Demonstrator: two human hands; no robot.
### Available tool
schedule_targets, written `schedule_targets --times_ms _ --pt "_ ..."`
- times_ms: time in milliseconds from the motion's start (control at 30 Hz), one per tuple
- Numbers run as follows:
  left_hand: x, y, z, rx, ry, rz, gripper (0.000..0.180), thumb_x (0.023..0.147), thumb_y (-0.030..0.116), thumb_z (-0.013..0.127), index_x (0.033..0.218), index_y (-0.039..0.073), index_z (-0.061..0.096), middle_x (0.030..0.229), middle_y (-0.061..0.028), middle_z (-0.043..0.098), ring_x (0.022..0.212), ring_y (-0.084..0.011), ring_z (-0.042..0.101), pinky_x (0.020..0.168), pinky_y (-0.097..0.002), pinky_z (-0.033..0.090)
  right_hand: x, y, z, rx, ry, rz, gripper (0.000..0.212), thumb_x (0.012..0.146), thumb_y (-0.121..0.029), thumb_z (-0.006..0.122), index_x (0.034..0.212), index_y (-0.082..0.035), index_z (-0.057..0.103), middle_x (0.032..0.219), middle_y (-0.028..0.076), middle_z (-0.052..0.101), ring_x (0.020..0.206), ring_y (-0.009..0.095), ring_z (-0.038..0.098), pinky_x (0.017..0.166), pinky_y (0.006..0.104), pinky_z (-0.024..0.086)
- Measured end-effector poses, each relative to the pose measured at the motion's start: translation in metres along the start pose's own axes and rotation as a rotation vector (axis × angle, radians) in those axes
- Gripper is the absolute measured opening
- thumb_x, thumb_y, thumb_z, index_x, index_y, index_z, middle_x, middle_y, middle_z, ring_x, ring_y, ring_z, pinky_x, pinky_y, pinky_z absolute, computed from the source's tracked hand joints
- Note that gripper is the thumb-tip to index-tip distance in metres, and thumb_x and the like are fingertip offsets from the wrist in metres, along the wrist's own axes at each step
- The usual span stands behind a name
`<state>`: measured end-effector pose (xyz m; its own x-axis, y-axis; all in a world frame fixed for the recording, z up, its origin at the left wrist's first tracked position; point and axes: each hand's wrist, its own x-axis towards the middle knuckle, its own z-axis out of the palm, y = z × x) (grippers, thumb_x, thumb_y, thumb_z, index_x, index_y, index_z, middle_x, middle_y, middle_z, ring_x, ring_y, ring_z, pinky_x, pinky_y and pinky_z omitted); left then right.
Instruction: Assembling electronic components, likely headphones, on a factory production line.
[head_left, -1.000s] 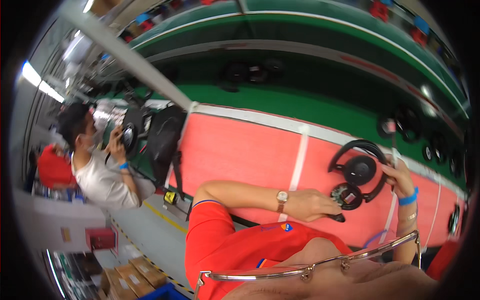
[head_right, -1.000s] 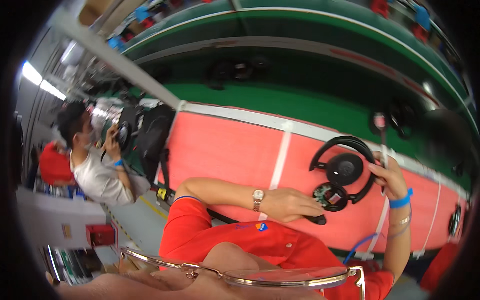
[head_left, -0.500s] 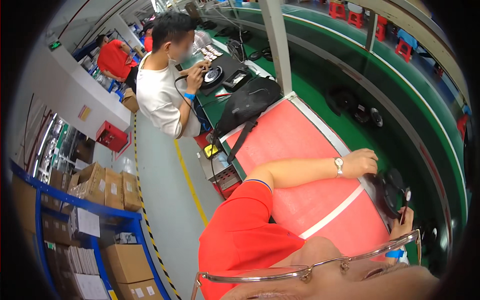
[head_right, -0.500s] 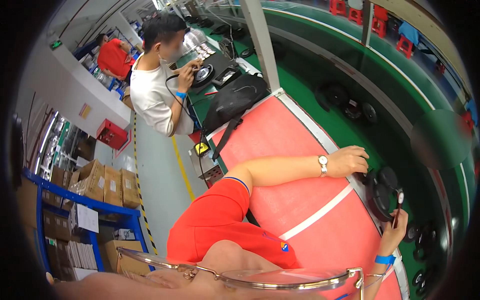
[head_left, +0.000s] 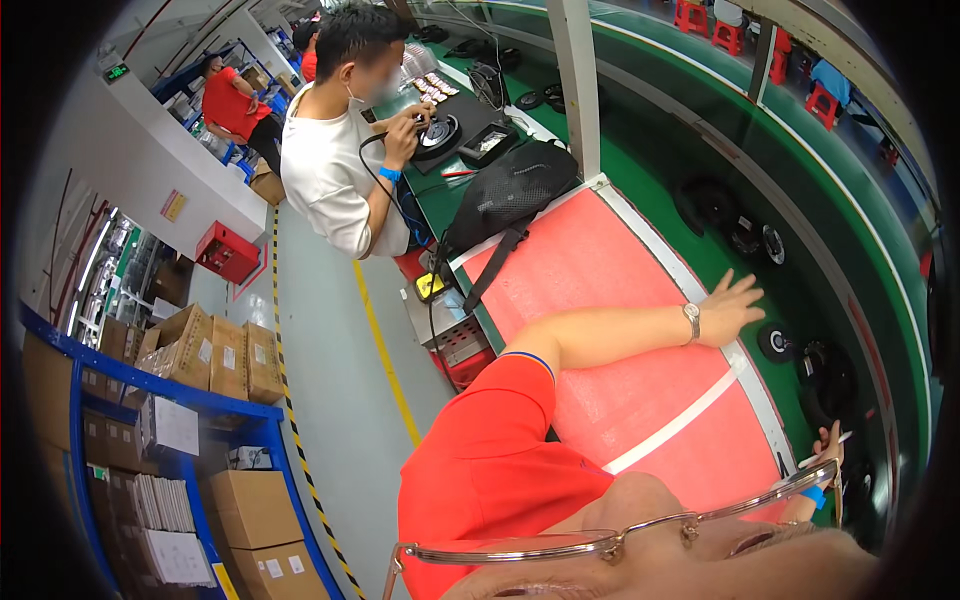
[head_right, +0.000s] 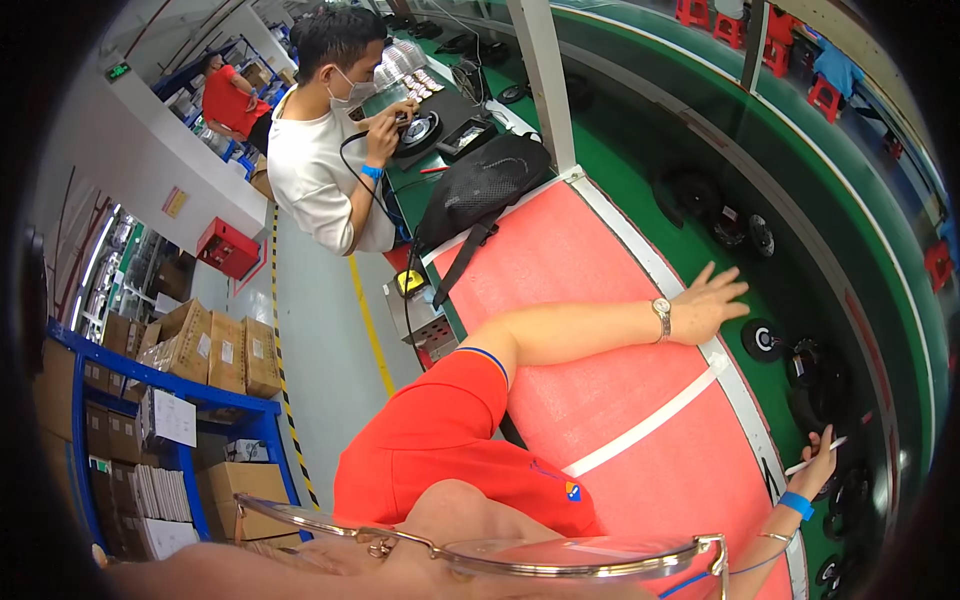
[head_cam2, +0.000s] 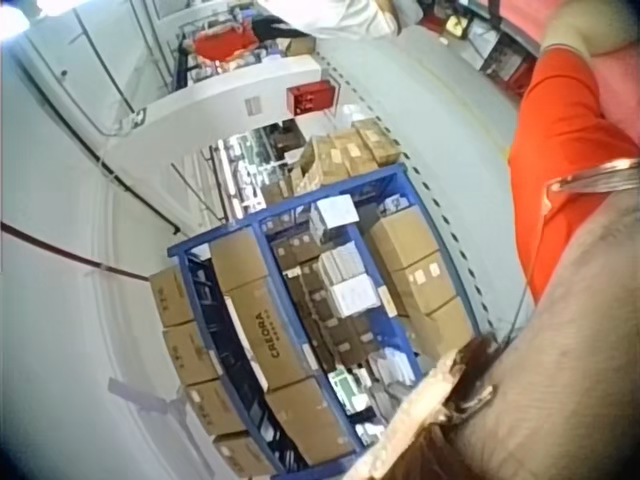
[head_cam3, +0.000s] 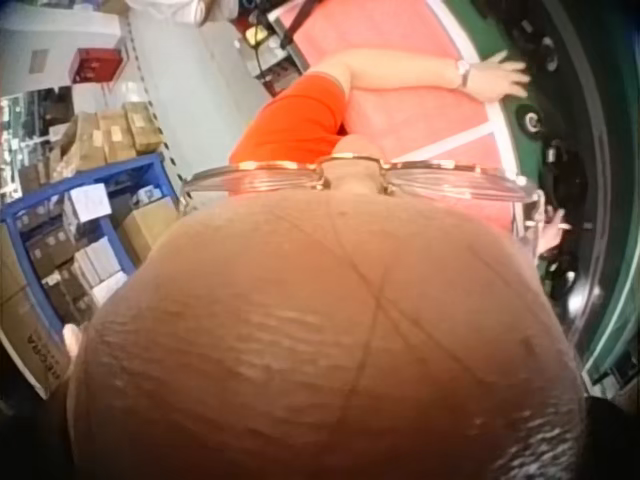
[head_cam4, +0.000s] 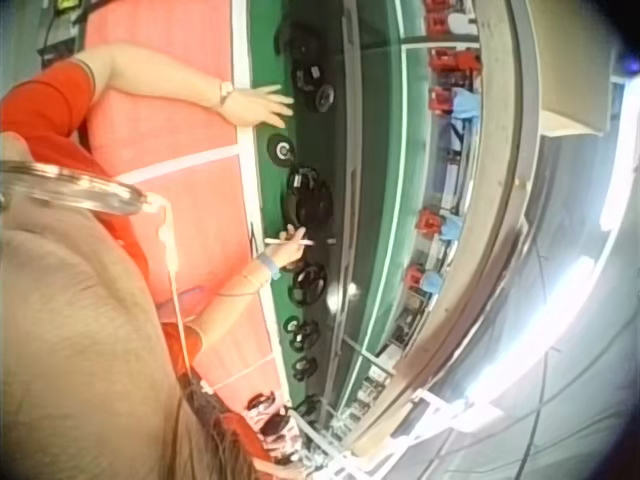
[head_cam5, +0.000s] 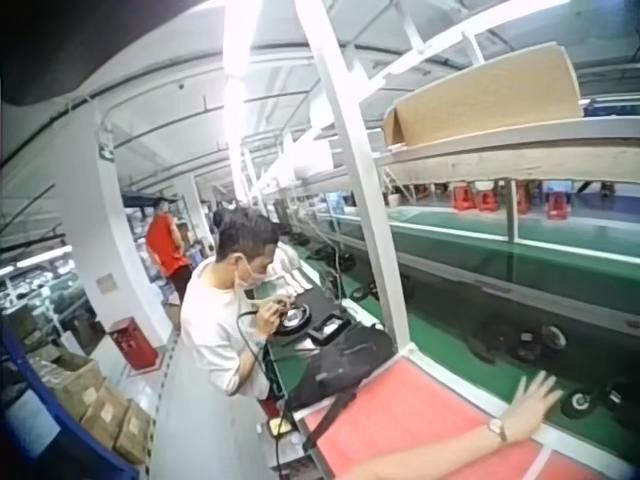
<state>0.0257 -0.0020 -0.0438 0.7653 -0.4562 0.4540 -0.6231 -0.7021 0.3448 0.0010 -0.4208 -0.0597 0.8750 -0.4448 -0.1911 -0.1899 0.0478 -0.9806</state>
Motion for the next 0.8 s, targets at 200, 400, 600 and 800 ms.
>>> schedule_targets --times_ms 200,400,600,800 --pt "0.001 -0.066 -0.037 0.248 0.101 -0.417 0.057 0.078 0.03 0.068 0.13 0.01 0.052 0.147 -0.0187 0.034 0.139 -0.0457 0.021 0.107 -0.0689 0.018 -0.049 -0.016 0.021 -0.087 0.022 -0.152 0.037 0.089 -0.012 0.061 0.126 -0.013 0.057 0.112 -0.004 0.06 0.075 0.002 0.047 0.054 0.0176 0.031" --pt "0.002 -0.104 -0.064 0.076 0.165 -0.338 0.044 0.079 0.019 0.072 0.119 0.009 0.057 0.134 -0.014 0.045 0.124 -0.0327 0.043 0.102 -0.057 0.034 -0.083 -0.025 0.048 0.038 -0.154 -0.111 0.033 0.092 -0.007 0.057 0.125 -0.002 0.052 0.094 -0.002 0.056 0.06 0.001 0.039 0.041 0.0164 0.022" --pt "0.002 -0.099 -0.059 0.261 0.212 -0.245 0.025 0.072 0.011 0.077 0.092 0.01 0.063 0.104 -0.0101 0.052 0.102 -0.0276 0.052 0.097 -0.0464 0.037 -0.135 -0.049 0.09 0.008 -0.292 -0.056 0.027 0.092 -0.008 0.058 0.118 -0.002 0.053 0.091 -0.001 0.052 0.056 0.001 0.037 0.04 0.0163 0.022" --pt "0.009 -0.101 -0.049 0.075 0.215 -0.113 0.026 0.069 0.016 0.079 0.089 0.012 0.063 0.097 -0.0096 0.053 0.101 -0.0279 0.051 0.102 -0.0536 0.029 -0.183 -0.066 0.124 -0.074 -0.573 0.007 0.013 0.091 -0.01 0.059 0.103 -0.006 0.054 0.062 -0.006 0.04 0.049 0.001 0.034 0.04 0.0169 0.019"
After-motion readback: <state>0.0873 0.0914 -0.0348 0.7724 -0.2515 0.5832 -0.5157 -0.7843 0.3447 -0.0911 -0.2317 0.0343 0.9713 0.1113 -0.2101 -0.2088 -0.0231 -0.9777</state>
